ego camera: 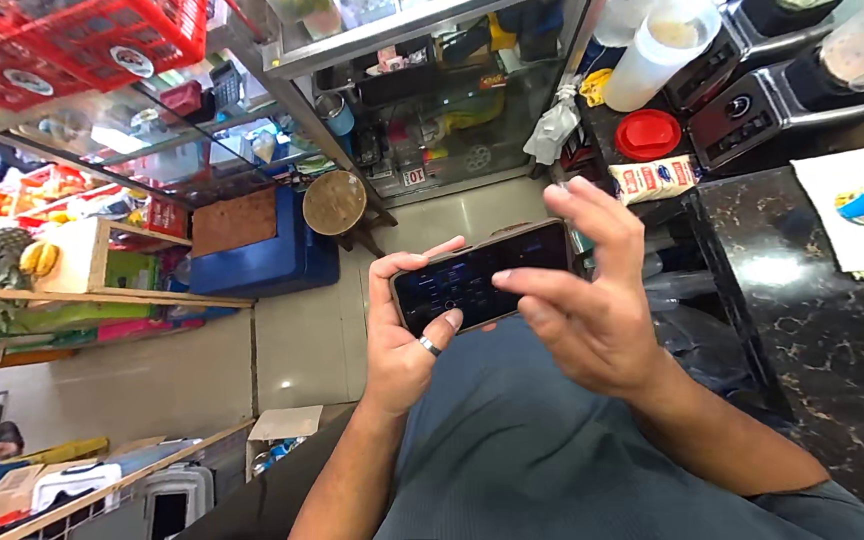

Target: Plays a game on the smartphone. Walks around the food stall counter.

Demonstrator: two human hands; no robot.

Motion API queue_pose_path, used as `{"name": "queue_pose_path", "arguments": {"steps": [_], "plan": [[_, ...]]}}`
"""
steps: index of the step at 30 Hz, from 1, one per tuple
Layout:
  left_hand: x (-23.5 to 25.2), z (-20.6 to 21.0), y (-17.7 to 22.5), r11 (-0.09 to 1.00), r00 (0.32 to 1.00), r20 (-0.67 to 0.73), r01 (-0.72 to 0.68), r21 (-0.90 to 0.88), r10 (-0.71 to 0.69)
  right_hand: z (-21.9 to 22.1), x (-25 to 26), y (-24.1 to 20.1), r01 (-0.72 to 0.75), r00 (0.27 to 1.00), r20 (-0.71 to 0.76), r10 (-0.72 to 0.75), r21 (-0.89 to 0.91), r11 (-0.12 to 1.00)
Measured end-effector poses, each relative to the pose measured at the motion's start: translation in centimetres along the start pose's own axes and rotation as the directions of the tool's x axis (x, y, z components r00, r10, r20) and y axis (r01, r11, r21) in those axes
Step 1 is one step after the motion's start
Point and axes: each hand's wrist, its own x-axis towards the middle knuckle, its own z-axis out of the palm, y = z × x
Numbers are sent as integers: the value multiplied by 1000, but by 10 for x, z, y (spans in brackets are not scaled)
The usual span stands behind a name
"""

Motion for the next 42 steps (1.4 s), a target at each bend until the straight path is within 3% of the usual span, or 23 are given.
{"name": "queue_pose_path", "arguments": {"steps": [4,16,25,33,42], "plan": [[0,1,0,995,999,0,32,-96,-33,9,-1,-6,82,995,64,-79,-53,995],[-3,5,-3,999,997,73,-26,31,24,12,1,-15,127,988,100,-117,-108,986],[-5,3,-2,999,994,112,-1,-41,6,12,-1,-16,157,978,158,-140,-107,982],[-1,6,3,996,999,33,14,-84,-11,-5,-1,-5,106,994,49,-102,-83,991],[-2,7,0,997,998,36,-54,47,52,-2,1,-5,123,989,101,-108,-167,978]]}}
